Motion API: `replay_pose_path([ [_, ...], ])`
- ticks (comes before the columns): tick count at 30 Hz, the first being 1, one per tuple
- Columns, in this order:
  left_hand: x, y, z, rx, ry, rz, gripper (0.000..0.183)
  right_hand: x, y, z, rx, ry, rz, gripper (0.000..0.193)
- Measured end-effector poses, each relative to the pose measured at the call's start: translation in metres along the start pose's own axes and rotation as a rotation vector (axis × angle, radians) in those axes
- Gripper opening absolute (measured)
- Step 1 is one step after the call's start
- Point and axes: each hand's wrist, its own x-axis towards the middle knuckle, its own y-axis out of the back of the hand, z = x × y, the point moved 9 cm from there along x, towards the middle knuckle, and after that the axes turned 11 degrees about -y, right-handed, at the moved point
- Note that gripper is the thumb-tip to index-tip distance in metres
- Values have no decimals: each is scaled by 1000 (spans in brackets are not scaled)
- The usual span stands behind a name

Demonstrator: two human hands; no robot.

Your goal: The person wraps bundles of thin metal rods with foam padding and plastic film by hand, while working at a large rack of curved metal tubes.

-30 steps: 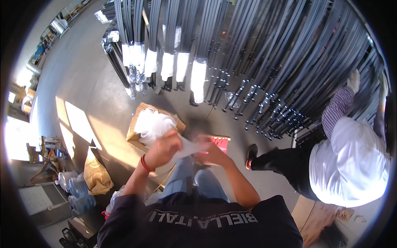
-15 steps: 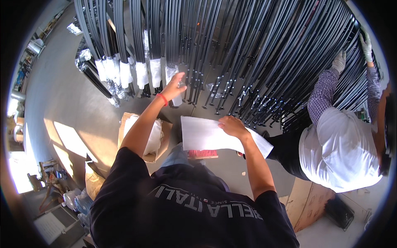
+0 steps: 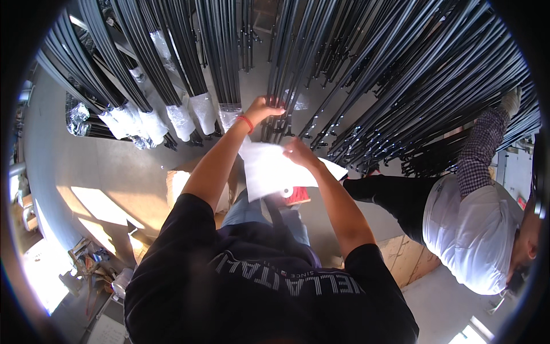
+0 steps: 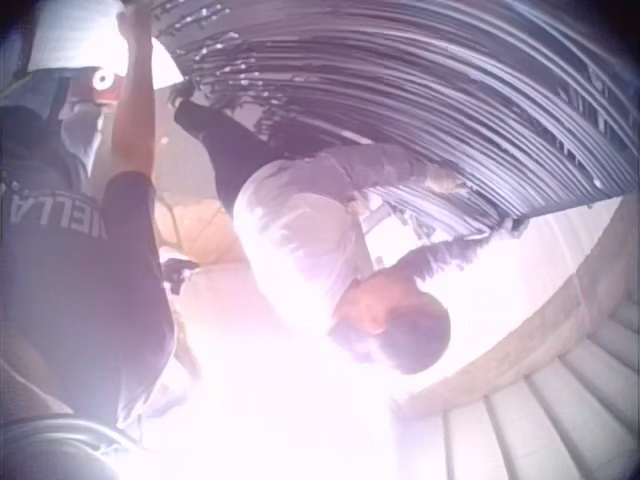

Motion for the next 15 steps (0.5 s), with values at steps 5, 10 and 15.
replay_pose_path([
  [5, -6, -1, -12, 37, 27, -154, 24, 5, 11, 0, 485, -47, -10, 21],
  [10, -18, -18, 1, 32, 31, -307, 27, -12, 5, -4, 351, 46, 125, 17],
  [15, -52, -29, 14, 22, -49, -289, 35, -51, 3, -26, 324, 82, 113, 13],
])
